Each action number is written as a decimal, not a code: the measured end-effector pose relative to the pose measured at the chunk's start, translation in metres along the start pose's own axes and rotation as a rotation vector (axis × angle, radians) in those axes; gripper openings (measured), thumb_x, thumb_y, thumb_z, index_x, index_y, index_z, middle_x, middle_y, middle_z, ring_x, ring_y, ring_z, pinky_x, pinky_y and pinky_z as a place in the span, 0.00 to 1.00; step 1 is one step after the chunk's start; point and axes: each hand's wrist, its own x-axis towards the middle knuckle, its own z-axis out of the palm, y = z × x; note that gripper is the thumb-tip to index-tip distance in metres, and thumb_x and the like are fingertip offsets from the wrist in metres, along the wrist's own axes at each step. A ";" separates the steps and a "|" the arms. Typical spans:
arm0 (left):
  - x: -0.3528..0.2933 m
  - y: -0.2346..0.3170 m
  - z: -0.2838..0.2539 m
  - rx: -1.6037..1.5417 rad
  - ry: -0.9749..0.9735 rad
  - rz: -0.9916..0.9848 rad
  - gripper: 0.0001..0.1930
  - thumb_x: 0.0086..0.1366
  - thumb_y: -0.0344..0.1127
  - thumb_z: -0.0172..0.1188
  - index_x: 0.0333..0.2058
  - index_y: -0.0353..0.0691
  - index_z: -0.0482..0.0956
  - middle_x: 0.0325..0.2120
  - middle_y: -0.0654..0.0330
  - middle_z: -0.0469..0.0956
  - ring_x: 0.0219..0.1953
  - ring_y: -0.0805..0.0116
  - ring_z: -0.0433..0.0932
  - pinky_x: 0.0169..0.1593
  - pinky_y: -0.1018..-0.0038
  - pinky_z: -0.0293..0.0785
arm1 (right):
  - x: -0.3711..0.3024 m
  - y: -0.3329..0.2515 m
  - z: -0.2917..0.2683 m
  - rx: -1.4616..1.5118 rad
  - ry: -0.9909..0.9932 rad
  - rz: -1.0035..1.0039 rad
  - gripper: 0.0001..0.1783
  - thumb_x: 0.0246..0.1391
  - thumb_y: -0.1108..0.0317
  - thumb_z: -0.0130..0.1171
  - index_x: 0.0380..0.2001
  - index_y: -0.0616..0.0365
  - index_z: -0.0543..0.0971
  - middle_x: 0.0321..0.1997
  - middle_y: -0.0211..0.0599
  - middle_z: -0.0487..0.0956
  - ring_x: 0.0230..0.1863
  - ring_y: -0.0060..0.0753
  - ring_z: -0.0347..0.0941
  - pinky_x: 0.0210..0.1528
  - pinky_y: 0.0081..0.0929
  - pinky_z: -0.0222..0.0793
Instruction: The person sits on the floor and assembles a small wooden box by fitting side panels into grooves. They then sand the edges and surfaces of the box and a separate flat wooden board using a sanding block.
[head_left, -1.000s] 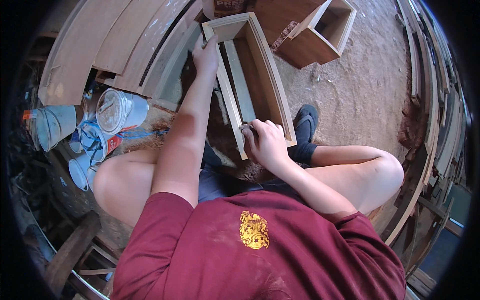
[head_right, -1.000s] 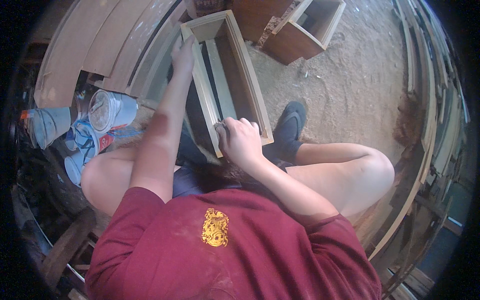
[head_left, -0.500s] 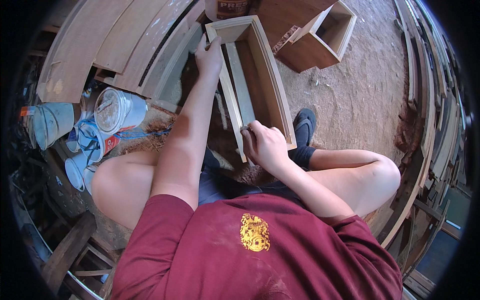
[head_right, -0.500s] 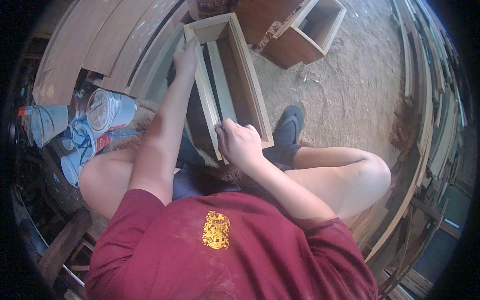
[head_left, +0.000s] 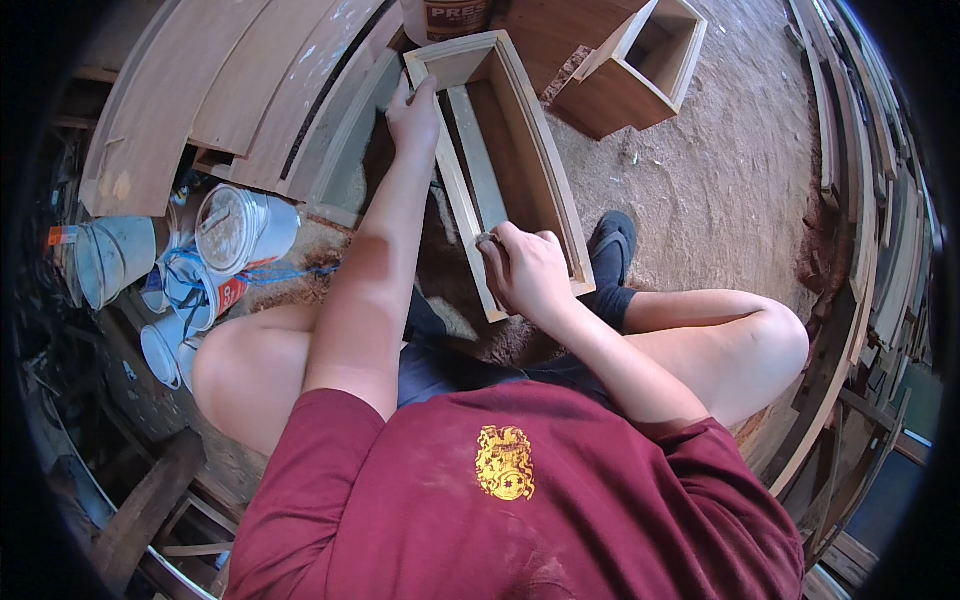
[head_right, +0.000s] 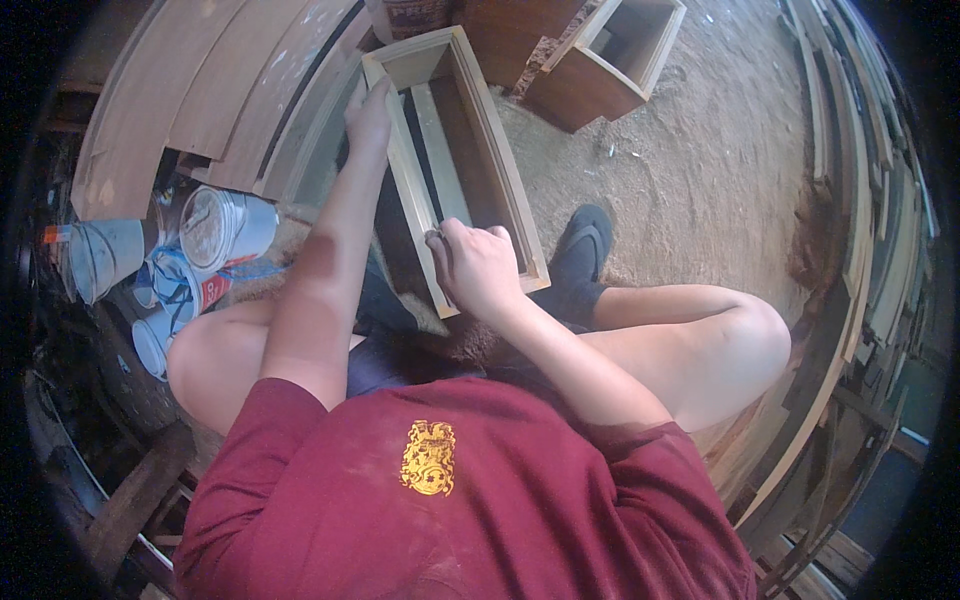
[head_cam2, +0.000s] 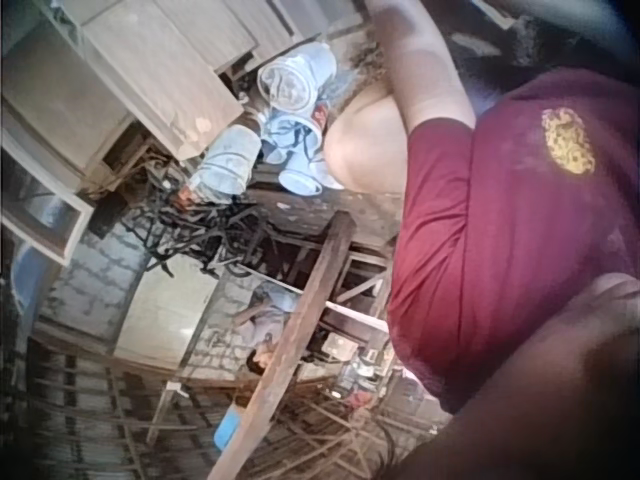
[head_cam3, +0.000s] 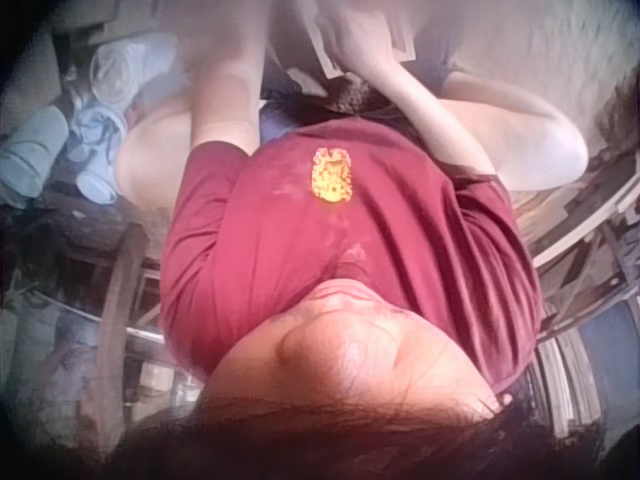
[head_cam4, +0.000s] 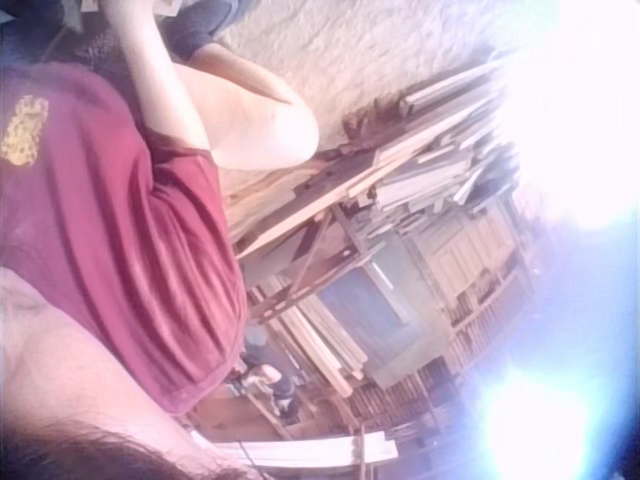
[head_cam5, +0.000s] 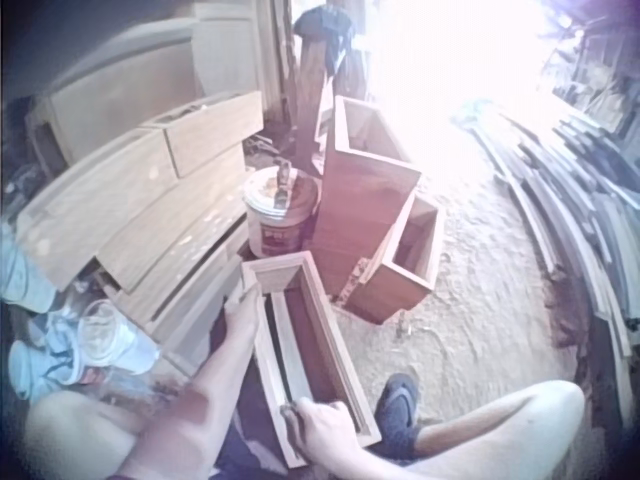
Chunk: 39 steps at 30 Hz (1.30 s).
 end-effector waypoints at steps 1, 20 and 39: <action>0.000 0.004 0.002 0.030 0.018 0.022 0.33 0.65 0.43 0.65 0.66 0.35 0.71 0.53 0.49 0.82 0.55 0.64 0.79 0.61 0.69 0.70 | -0.003 0.001 -0.001 0.003 -0.022 0.018 0.13 0.66 0.61 0.57 0.29 0.56 0.74 0.21 0.43 0.78 0.28 0.51 0.79 0.39 0.43 0.65; -0.009 0.019 0.001 0.022 0.035 -0.032 0.34 0.63 0.44 0.67 0.65 0.36 0.72 0.51 0.48 0.83 0.51 0.66 0.81 0.56 0.70 0.73 | 0.004 0.001 0.002 0.122 -0.041 0.135 0.14 0.65 0.60 0.58 0.33 0.61 0.76 0.28 0.58 0.79 0.34 0.65 0.78 0.36 0.52 0.73; -0.011 0.020 0.003 0.099 0.041 -0.013 0.33 0.64 0.44 0.66 0.65 0.37 0.73 0.46 0.49 0.85 0.47 0.66 0.83 0.55 0.68 0.74 | 0.035 -0.002 0.005 0.068 0.051 0.103 0.13 0.67 0.59 0.54 0.34 0.58 0.75 0.28 0.54 0.80 0.33 0.63 0.79 0.36 0.54 0.73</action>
